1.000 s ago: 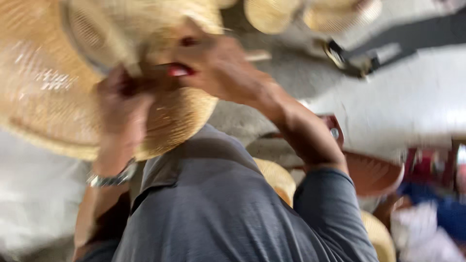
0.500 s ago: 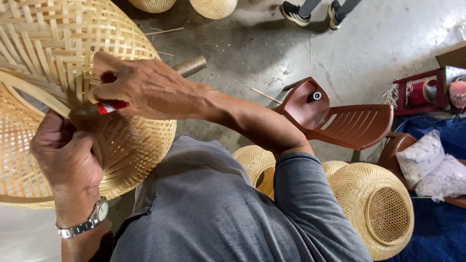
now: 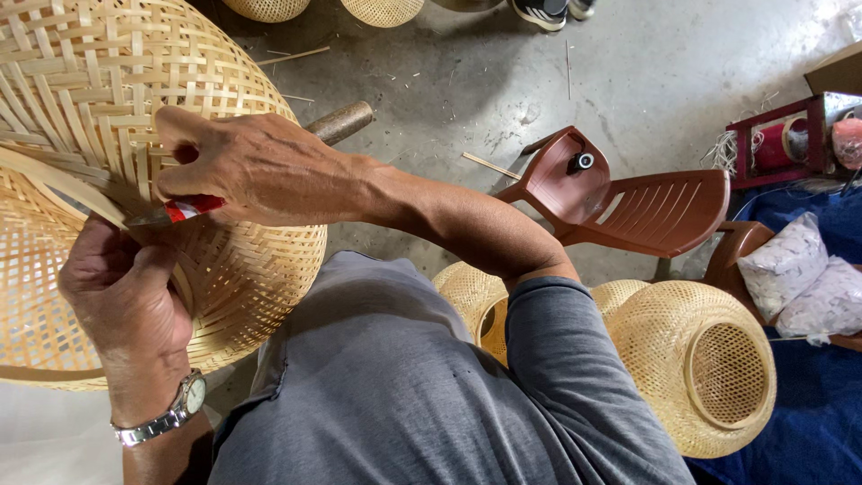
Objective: The person uses a red utility knife to trim excess bamboo strips from the rim of a woven basket. They rotate the basket to access different sections and carefully cut the protruding material flush with the edge.
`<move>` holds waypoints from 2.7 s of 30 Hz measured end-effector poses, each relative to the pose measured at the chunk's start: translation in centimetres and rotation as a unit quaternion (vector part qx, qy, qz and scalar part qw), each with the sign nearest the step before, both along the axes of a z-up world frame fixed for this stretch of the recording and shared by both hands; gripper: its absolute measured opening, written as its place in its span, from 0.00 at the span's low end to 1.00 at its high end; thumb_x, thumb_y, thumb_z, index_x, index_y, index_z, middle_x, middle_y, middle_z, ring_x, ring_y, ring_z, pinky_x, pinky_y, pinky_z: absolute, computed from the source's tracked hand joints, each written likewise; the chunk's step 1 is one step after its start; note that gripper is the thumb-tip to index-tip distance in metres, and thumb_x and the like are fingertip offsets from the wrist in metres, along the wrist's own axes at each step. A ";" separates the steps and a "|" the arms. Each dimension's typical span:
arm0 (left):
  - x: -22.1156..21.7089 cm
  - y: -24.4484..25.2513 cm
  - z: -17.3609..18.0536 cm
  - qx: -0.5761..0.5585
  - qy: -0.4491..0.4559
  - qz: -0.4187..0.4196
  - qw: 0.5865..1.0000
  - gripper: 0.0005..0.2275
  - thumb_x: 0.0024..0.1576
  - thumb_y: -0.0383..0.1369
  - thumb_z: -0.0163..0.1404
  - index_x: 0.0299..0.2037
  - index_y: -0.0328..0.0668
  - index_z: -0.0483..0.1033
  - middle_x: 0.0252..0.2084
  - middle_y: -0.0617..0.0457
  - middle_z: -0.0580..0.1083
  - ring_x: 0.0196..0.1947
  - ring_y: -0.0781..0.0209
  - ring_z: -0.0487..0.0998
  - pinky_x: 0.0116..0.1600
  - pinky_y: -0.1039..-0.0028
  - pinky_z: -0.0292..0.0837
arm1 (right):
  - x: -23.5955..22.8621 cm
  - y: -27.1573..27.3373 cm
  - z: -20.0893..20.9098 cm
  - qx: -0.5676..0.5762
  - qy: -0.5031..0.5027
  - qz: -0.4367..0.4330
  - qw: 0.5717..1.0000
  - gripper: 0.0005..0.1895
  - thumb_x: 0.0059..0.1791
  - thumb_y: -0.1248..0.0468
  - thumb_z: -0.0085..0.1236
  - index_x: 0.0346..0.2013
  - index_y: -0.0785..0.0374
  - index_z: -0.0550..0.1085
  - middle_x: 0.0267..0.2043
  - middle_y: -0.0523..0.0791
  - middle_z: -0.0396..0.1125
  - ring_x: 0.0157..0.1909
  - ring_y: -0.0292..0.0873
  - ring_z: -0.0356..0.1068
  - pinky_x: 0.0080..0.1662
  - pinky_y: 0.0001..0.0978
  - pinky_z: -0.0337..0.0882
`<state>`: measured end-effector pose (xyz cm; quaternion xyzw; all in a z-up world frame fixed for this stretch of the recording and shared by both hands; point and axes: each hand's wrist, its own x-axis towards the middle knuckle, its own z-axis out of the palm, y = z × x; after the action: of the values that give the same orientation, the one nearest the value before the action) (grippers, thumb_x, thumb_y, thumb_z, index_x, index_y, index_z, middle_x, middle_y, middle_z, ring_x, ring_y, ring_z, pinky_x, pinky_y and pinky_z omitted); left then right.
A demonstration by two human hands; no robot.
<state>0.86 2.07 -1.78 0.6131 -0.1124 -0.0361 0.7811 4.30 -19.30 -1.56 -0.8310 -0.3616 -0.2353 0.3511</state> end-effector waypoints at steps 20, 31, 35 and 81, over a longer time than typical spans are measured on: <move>1.8 6.1 2.9 -0.022 0.060 0.054 0.997 0.20 0.56 0.08 0.45 0.59 0.24 0.74 0.52 0.46 0.79 0.50 0.61 0.82 0.60 0.73 0.81 | 2.3 7.9 1.0 -0.016 -0.008 0.001 1.000 0.12 0.46 0.57 0.68 0.41 0.54 0.76 0.46 0.39 0.62 0.39 0.34 0.72 0.36 0.24 0.75; 3.1 11.5 -0.9 -0.055 0.008 -0.013 0.998 0.20 0.60 0.05 0.42 0.60 0.23 0.74 0.53 0.42 0.78 0.50 0.61 0.80 0.59 0.73 0.79 | 2.2 11.2 0.9 -0.018 0.012 -0.004 1.000 0.13 0.46 0.57 0.69 0.41 0.53 0.75 0.46 0.37 0.61 0.43 0.34 0.71 0.41 0.24 0.78; 3.1 11.9 -0.7 -0.064 0.018 -0.029 0.997 0.16 0.62 0.07 0.45 0.58 0.25 0.75 0.52 0.45 0.78 0.49 0.62 0.81 0.60 0.72 0.80 | 1.7 11.6 1.5 -0.040 0.043 -0.012 0.998 0.14 0.45 0.56 0.70 0.39 0.55 0.74 0.46 0.38 0.61 0.42 0.35 0.72 0.38 0.29 0.76; -0.7 -0.4 -1.0 -0.045 -0.004 -0.011 0.999 0.19 0.60 0.08 0.43 0.59 0.26 0.74 0.55 0.46 0.78 0.54 0.58 0.81 0.64 0.63 0.82 | -2.2 -0.5 2.1 -0.045 0.039 0.007 0.998 0.11 0.48 0.60 0.67 0.41 0.57 0.75 0.47 0.40 0.62 0.44 0.38 0.73 0.41 0.30 0.78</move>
<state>0.17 1.66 -2.79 0.5760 -0.1239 -0.0371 0.8071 2.08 -19.78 0.58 -0.8521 -0.3635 -0.1841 0.3285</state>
